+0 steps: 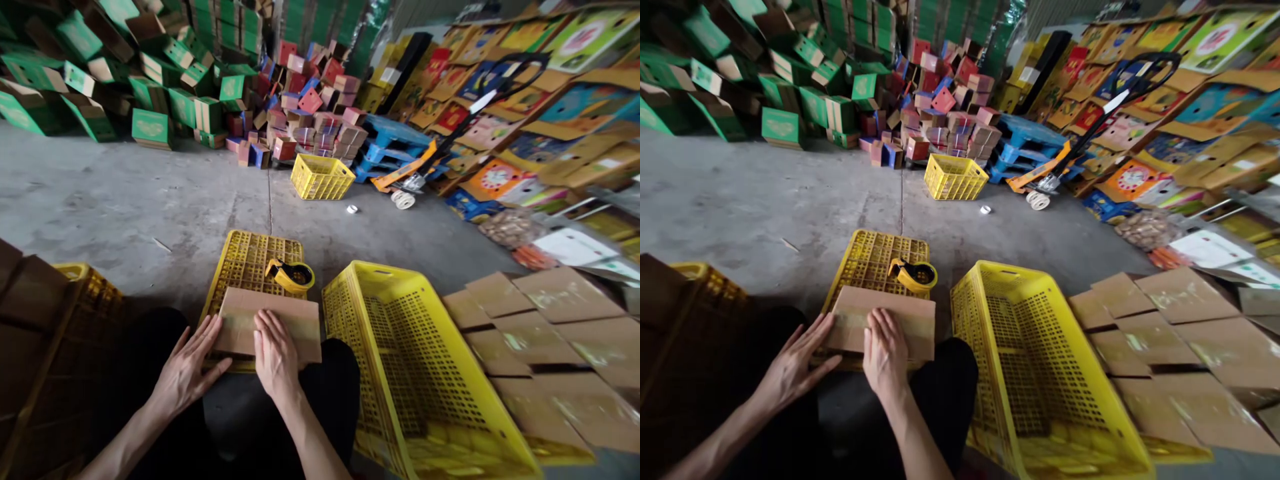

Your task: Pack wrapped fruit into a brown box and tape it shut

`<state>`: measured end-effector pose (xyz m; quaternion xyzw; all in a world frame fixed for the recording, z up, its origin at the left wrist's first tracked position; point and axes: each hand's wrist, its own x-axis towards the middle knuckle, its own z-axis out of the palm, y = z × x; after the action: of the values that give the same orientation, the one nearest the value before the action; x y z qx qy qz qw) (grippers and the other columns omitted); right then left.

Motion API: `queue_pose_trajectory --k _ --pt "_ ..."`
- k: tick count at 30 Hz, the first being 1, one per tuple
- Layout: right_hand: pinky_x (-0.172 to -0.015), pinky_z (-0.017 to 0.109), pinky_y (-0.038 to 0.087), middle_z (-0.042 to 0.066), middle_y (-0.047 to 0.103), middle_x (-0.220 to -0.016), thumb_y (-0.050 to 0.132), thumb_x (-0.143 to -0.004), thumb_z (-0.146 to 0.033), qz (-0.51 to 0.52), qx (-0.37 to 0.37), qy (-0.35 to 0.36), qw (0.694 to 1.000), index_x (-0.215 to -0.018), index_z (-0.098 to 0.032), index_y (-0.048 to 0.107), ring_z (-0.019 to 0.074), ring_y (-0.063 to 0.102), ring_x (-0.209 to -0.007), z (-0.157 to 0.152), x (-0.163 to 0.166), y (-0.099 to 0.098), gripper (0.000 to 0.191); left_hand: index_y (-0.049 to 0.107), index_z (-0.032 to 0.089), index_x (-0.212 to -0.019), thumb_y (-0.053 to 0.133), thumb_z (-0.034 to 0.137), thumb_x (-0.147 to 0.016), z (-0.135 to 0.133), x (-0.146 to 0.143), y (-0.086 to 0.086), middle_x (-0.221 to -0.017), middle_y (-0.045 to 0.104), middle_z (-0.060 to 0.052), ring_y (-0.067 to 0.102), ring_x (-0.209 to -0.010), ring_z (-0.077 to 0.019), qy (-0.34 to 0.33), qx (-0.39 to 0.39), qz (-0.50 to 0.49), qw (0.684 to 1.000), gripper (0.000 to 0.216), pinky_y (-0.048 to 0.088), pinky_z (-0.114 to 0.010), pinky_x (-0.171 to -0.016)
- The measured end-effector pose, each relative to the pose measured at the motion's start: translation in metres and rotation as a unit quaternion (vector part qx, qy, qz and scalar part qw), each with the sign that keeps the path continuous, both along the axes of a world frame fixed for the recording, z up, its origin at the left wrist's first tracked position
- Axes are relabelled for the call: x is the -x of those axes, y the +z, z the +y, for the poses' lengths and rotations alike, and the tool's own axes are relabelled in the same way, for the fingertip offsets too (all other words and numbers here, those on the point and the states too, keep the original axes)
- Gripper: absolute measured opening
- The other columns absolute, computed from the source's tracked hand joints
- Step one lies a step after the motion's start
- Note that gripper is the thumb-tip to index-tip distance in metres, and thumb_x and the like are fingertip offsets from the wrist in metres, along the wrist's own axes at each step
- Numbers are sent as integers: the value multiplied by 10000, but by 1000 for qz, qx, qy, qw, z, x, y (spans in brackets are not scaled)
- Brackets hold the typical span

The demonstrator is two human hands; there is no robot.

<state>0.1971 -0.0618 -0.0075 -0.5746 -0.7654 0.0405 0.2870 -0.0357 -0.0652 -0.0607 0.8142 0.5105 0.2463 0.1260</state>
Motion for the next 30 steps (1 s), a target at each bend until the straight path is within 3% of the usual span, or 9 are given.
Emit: queue_pose_trajectory --k 7,13,16,19,24,30 --pt "-1190 455 501 128 637 -1478 412 -1099 -234 -41 -38 -97 994 -1463 -146 616 266 542 -1445 -23 -76 -12 427 160 321 -1697 572 586 -998 1 -3 -5 -1654 448 -92 406 -1536 -337 1 -16 -26 1000 853 403 -584 -1211" --pt "-1142 451 529 192 469 -1606 439 -1101 -431 71 -27 -181 981 -1554 -123 511 308 536 -1445 -25 -87 -32 552 357 306 -1641 594 614 -978 9 -3 -3 -1714 331 -90 438 -1513 -359 19 -42 -36 998 768 393 -578 -1233" --pt "-1146 463 518 172 517 -1579 427 -1095 -488 137 -9 -191 972 -1577 -175 486 295 548 -1437 -23 -89 -36 578 465 322 -1579 597 589 -986 20 -11 6 -1745 252 -43 450 -1507 -345 29 -26 -73 997 664 389 -528 -1252" --pt "-1146 488 512 171 604 -1502 431 -1083 -524 179 6 -201 963 -1562 -188 512 297 597 -1391 -19 -91 -37 591 409 285 -1617 534 573 -1027 30 -27 10 -1748 240 -72 422 -1524 -332 45 16 -108 993 668 374 -507 -1257" --pt "-1180 470 475 160 621 -1486 364 -1090 -554 231 21 -221 947 -1527 -181 559 278 583 -1406 -12 -92 -39 607 174 285 -1699 520 575 -1037 32 -45 -2 -1769 162 -87 346 -1563 -320 40 12 -132 990 801 366 -479 -1257" --pt "-1204 434 442 160 558 -1546 364 -1046 -680 287 54 -231 928 -1528 -159 555 269 541 -1446 -9 -93 -44 735 178 274 -1698 515 561 -1048 31 -47 -6 -1748 250 -104 345 -1569 -310 65 27 -139 988 787 325 -503 -1280"
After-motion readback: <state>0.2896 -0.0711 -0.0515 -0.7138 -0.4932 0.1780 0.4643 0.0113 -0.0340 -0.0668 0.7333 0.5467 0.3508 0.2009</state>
